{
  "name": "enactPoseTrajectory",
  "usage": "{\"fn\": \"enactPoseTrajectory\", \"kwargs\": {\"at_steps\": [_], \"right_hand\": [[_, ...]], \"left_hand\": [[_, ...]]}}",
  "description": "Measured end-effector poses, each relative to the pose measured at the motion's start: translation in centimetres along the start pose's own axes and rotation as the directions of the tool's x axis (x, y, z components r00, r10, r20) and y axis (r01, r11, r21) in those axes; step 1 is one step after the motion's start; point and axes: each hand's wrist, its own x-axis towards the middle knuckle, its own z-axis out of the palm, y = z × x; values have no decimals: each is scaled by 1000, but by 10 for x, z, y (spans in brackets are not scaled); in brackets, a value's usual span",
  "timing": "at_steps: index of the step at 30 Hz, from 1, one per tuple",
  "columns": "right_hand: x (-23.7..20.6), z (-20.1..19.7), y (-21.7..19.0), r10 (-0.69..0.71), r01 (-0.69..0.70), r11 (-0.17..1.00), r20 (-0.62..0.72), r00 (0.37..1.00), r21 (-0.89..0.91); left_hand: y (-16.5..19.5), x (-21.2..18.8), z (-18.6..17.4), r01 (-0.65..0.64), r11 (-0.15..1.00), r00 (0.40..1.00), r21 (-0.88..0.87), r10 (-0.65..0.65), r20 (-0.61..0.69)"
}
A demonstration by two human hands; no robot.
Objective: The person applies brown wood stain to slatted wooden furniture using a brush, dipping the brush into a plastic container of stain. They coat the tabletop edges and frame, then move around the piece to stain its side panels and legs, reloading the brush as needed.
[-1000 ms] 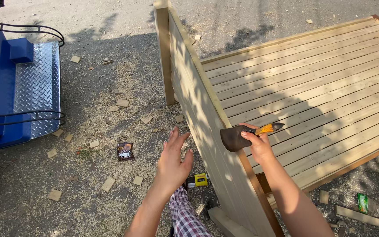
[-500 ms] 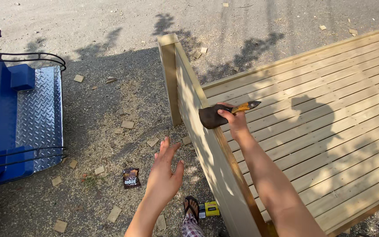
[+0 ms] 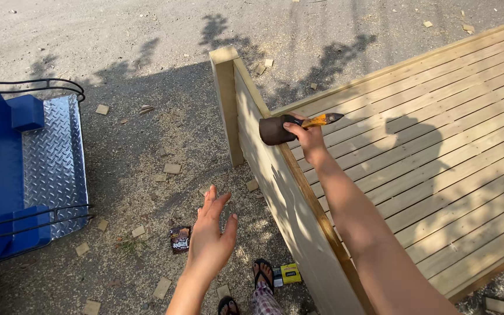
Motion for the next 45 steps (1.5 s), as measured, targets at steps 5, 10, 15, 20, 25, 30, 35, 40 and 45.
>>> {"fn": "enactPoseTrajectory", "kwargs": {"at_steps": [5,10,15,20,25,30,35,40,45], "right_hand": [[-122,-36,1,125,-142,986,-174,977,-87],[-270,-80,11,176,-161,984,-248,953,81],[-414,-101,-10,314,-315,946,-428,847,71],[-468,-97,-16,250,-299,954,-539,804,-5],[-376,-85,4,160,-209,977,-480,863,-49],[-276,-87,-7,212,-282,928,-277,937,-244],[-205,-67,-9,157,-176,976,-149,976,-129],[-131,-47,-5,97,-114,981,-116,989,-159],[-38,-10,4,-89,78,994,-144,985,-82]], "left_hand": [[4,-16,6,-195,975,978,-108,202,58],[5,-50,34,-328,933,935,-148,343,93],[5,-63,57,-388,908,900,-157,410,148],[7,-64,69,-390,904,884,-176,421,201],[11,-54,65,-382,910,885,-160,410,220],[4,-41,40,-330,942,916,-61,335,220],[-1,-28,33,-248,964,951,-92,261,165],[-4,-8,33,-162,986,973,-32,165,159],[9,17,48,-187,982,974,35,181,133]]}}
